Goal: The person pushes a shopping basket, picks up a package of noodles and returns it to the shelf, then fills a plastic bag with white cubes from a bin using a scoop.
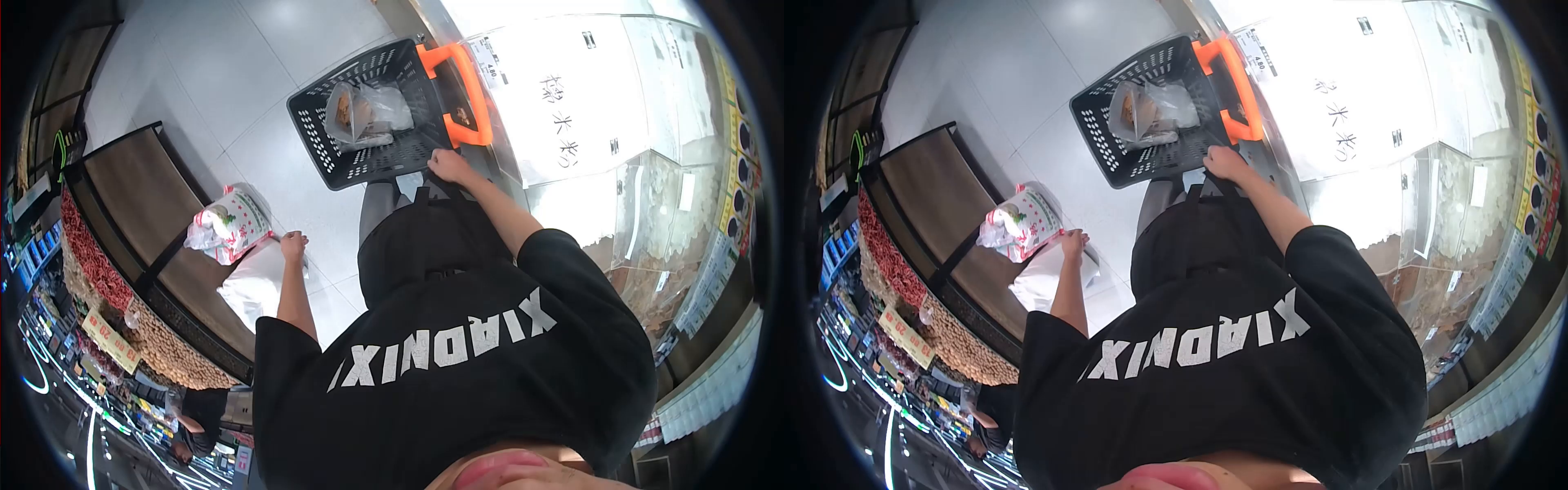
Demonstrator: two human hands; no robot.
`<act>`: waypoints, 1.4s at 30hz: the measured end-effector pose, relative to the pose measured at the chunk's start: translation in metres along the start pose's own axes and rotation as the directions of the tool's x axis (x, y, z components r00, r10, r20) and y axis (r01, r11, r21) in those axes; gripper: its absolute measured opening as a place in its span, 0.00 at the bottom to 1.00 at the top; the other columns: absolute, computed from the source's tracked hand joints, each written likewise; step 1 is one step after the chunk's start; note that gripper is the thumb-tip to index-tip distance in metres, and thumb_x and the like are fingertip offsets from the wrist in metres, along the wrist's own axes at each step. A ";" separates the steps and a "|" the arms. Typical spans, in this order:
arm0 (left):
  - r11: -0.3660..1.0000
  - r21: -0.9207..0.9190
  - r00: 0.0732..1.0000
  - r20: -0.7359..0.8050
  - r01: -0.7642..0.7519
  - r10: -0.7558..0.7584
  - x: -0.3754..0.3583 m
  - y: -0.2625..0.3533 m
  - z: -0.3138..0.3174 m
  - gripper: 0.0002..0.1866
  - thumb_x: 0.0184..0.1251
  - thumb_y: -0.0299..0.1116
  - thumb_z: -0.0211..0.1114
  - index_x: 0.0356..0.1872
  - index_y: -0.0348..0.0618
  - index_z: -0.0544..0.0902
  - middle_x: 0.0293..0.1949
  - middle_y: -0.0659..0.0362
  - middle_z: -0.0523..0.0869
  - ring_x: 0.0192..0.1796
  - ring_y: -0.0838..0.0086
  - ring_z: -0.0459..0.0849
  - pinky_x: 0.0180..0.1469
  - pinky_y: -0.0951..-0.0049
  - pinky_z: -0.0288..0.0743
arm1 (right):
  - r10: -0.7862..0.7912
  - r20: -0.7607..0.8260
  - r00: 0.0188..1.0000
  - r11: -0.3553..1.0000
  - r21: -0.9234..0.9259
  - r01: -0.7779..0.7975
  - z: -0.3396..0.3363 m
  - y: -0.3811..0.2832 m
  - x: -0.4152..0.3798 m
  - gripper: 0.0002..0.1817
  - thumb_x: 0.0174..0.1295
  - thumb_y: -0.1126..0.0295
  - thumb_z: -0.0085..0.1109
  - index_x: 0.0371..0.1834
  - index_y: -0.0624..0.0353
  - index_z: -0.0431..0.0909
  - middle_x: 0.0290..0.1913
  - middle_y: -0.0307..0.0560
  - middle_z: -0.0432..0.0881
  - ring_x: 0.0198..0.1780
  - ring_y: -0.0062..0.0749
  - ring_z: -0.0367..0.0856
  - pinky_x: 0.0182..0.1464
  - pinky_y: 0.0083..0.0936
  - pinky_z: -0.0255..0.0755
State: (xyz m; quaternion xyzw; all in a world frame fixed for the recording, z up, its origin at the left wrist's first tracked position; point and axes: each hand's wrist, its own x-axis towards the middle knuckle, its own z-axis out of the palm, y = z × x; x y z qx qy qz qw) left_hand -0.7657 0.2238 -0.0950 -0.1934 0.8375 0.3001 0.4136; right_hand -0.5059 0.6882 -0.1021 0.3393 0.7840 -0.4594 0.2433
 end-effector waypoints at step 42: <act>0.983 -0.184 0.904 0.416 -0.026 0.102 0.269 0.130 0.395 0.13 0.75 0.34 0.58 0.49 0.36 0.84 0.36 0.58 0.90 0.41 0.74 0.88 0.41 0.75 0.76 | 0.153 0.007 0.988 0.984 -0.092 -0.152 0.119 0.104 0.414 0.24 0.64 0.50 0.54 0.50 0.57 0.82 0.53 0.58 0.83 0.58 0.51 0.81 0.60 0.39 0.74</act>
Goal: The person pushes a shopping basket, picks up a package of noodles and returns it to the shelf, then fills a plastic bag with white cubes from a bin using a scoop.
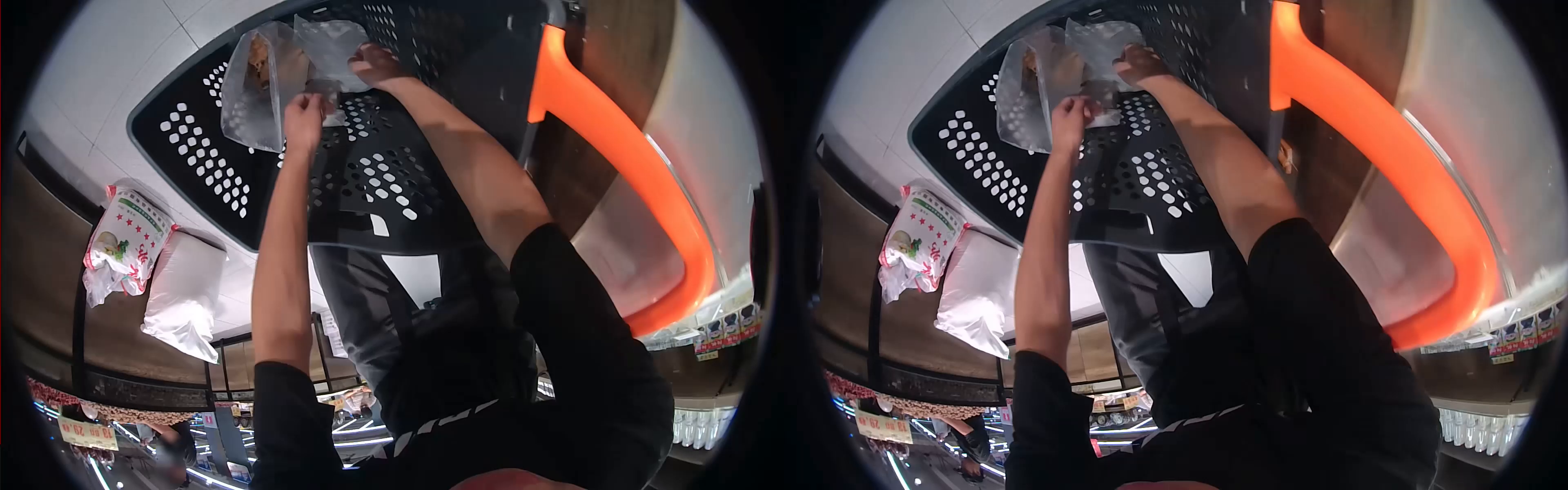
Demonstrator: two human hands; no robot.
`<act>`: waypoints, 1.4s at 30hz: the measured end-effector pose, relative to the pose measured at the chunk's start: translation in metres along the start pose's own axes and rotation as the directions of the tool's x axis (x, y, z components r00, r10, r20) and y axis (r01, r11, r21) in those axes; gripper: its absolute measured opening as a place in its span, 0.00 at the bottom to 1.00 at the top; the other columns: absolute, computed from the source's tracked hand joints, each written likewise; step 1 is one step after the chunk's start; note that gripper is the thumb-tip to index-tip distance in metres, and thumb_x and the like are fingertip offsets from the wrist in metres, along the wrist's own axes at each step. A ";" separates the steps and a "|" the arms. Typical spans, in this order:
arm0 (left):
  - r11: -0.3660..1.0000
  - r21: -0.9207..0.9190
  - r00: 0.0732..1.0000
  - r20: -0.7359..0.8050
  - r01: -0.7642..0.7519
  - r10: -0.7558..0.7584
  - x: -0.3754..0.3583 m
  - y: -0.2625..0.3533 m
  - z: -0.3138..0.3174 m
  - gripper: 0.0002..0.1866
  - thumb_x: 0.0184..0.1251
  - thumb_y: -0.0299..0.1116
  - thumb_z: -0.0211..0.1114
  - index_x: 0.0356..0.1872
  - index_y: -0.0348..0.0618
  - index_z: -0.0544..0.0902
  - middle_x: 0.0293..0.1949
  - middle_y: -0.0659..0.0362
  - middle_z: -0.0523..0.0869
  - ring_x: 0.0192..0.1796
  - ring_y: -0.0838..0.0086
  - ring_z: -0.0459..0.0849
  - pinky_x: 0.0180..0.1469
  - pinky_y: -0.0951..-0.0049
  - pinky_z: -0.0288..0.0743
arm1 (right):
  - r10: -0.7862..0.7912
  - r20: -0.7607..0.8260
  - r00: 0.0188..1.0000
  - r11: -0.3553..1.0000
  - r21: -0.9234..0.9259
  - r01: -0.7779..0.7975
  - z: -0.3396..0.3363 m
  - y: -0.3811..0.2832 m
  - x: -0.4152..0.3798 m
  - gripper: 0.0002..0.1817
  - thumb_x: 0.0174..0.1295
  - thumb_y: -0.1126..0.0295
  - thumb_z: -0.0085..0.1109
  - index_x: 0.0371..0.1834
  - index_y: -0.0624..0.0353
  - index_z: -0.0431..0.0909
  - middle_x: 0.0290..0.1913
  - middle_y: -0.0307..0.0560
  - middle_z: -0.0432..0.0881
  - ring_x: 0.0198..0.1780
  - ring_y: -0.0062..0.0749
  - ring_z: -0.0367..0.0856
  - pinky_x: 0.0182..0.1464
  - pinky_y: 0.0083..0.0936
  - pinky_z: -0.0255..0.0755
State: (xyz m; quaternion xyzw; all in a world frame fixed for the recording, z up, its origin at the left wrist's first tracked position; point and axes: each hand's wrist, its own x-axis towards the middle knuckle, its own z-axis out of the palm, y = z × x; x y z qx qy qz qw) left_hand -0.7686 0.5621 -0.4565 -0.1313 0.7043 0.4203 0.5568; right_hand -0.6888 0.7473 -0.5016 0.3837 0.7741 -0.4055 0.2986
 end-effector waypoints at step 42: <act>0.914 0.269 0.945 0.034 0.304 -0.324 0.038 -0.027 0.015 0.47 0.67 0.71 0.52 0.46 0.20 0.82 0.37 0.42 0.89 0.41 0.59 0.90 0.51 0.66 0.78 | -0.059 0.572 0.818 0.872 -0.370 0.322 0.030 -0.012 -0.030 0.15 0.59 0.75 0.53 0.48 0.60 0.85 0.52 0.59 0.85 0.55 0.53 0.84 0.57 0.42 0.78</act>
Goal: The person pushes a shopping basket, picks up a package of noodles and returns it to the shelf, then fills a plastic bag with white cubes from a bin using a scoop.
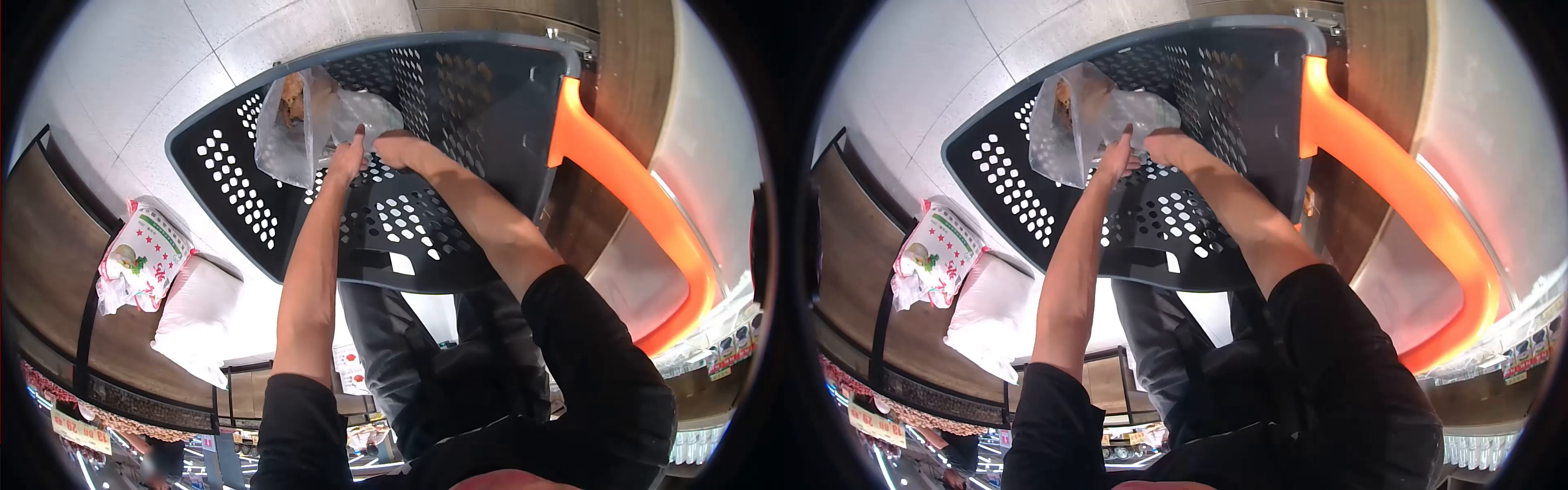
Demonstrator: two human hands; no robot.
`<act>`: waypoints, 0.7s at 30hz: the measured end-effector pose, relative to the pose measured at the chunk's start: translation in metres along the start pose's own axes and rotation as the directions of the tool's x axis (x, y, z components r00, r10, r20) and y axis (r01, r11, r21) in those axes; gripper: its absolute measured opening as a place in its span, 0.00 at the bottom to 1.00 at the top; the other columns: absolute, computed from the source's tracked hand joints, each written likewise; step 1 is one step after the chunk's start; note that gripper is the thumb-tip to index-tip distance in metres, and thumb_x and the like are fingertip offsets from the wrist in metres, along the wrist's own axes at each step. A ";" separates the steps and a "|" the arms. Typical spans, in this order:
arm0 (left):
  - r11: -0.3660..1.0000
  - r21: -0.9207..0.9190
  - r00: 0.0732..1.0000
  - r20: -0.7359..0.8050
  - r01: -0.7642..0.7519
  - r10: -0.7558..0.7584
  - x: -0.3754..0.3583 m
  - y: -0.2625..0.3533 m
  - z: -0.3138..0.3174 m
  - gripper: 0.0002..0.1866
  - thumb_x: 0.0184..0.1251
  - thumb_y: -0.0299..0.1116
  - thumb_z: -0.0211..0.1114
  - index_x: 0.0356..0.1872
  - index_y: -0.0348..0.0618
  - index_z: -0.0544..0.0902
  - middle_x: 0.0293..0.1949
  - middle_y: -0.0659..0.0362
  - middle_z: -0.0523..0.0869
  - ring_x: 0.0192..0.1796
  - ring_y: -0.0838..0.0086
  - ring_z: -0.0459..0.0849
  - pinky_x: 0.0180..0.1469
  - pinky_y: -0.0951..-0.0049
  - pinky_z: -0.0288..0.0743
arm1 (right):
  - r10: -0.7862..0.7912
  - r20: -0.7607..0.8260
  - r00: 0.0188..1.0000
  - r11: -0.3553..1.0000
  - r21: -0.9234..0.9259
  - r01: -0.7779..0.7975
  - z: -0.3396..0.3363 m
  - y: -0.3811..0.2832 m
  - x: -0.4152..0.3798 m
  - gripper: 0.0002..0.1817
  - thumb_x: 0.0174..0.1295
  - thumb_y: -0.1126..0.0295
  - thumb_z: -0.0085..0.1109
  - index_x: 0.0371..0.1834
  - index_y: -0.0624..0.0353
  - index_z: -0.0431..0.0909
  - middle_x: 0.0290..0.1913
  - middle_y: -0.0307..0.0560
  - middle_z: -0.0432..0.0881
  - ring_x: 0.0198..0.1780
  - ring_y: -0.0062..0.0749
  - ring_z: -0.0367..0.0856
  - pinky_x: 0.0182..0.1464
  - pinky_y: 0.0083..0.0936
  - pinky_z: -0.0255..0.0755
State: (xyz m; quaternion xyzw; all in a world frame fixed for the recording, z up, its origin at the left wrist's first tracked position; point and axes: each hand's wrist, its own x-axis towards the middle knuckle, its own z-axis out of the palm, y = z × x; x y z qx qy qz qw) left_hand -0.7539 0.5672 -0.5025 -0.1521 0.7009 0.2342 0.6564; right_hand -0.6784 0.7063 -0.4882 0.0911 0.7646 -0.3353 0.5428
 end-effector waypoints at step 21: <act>0.591 0.672 0.823 0.049 -0.447 0.566 -0.041 -0.007 -0.011 0.17 0.66 0.33 0.59 0.51 0.33 0.80 0.43 0.35 0.86 0.50 0.40 0.84 0.57 0.47 0.76 | 0.175 -0.337 0.925 0.952 0.298 -0.071 0.039 -0.034 -0.043 0.18 0.63 0.70 0.55 0.55 0.64 0.76 0.56 0.64 0.79 0.58 0.59 0.81 0.59 0.49 0.76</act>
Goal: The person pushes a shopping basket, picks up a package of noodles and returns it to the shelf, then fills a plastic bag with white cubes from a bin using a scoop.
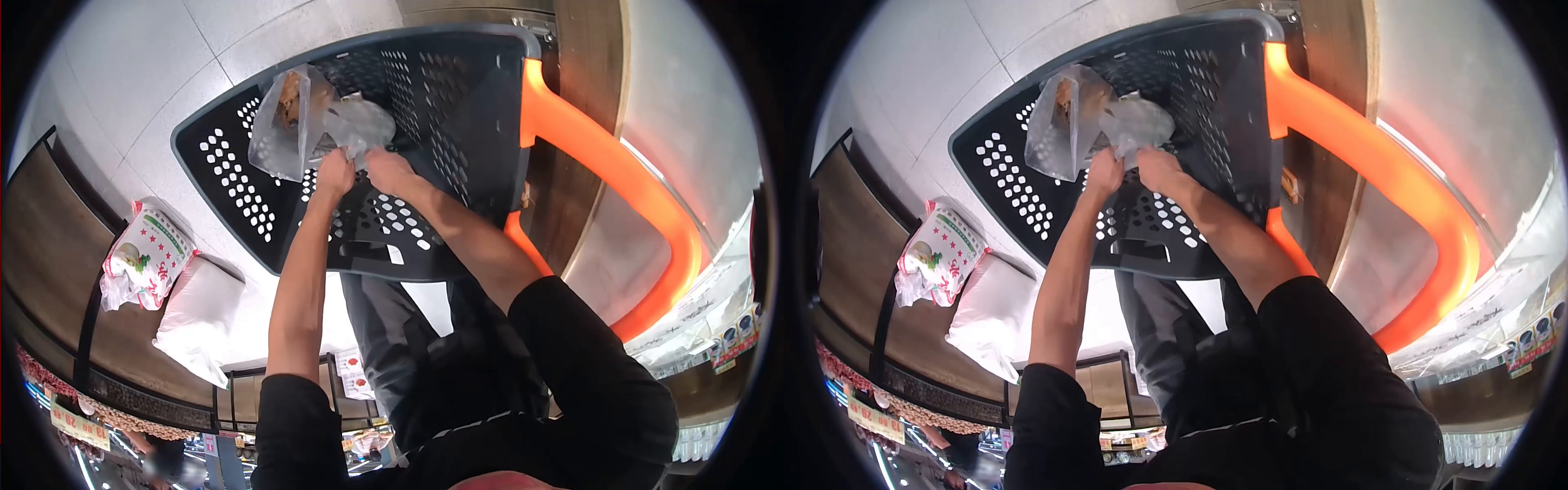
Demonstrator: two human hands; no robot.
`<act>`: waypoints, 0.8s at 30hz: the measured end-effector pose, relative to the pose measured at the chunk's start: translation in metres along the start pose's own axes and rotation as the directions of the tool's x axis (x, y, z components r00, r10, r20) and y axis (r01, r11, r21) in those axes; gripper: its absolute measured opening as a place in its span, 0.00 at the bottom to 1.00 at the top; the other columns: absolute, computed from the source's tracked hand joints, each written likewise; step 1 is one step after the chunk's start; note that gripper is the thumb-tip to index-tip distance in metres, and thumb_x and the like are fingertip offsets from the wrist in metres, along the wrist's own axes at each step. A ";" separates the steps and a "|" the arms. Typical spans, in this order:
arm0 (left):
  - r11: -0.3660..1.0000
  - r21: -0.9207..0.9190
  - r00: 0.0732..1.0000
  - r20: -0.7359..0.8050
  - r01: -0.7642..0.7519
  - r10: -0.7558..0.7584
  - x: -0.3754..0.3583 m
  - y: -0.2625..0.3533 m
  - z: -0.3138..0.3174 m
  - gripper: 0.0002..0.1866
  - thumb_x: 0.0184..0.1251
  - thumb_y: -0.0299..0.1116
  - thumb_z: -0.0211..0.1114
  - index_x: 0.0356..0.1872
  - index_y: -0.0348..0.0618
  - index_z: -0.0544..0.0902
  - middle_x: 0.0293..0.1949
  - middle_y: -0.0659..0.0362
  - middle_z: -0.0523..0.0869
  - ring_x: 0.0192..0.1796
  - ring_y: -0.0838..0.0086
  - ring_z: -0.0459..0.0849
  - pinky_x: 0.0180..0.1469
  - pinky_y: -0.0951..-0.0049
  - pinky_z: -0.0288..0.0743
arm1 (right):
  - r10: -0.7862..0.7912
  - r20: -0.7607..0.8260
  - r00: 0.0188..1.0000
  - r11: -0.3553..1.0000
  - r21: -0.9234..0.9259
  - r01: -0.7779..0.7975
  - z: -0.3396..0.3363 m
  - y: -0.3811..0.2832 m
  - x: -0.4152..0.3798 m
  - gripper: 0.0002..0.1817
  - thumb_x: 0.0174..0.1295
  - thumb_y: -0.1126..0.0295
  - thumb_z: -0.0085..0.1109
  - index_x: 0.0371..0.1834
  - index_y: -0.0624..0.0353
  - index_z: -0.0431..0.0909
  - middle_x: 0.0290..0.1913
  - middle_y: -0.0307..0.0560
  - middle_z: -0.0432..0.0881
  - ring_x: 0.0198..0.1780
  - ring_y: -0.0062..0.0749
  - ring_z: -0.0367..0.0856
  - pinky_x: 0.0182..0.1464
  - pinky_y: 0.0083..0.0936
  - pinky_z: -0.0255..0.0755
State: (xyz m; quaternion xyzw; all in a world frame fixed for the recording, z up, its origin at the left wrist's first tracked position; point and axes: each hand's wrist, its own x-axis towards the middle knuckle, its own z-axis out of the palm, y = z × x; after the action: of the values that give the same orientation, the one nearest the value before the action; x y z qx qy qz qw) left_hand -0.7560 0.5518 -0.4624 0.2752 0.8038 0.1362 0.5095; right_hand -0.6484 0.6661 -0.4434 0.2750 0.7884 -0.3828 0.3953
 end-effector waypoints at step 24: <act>0.993 -0.058 0.995 0.009 -0.101 0.102 -0.135 0.111 -0.038 0.19 0.64 0.40 0.66 0.47 0.34 0.78 0.39 0.40 0.85 0.45 0.45 0.85 0.50 0.51 0.77 | -0.121 -0.217 0.969 0.948 0.265 0.178 -0.030 -0.011 -0.108 0.21 0.64 0.67 0.54 0.60 0.60 0.77 0.59 0.54 0.81 0.63 0.51 0.76 0.65 0.39 0.72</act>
State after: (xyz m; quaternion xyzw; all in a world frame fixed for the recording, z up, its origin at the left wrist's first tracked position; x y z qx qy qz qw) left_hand -0.7118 0.5662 -0.2895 0.3018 0.7814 0.1831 0.5146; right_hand -0.6109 0.6706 -0.3376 0.3044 0.7797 -0.4910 0.2414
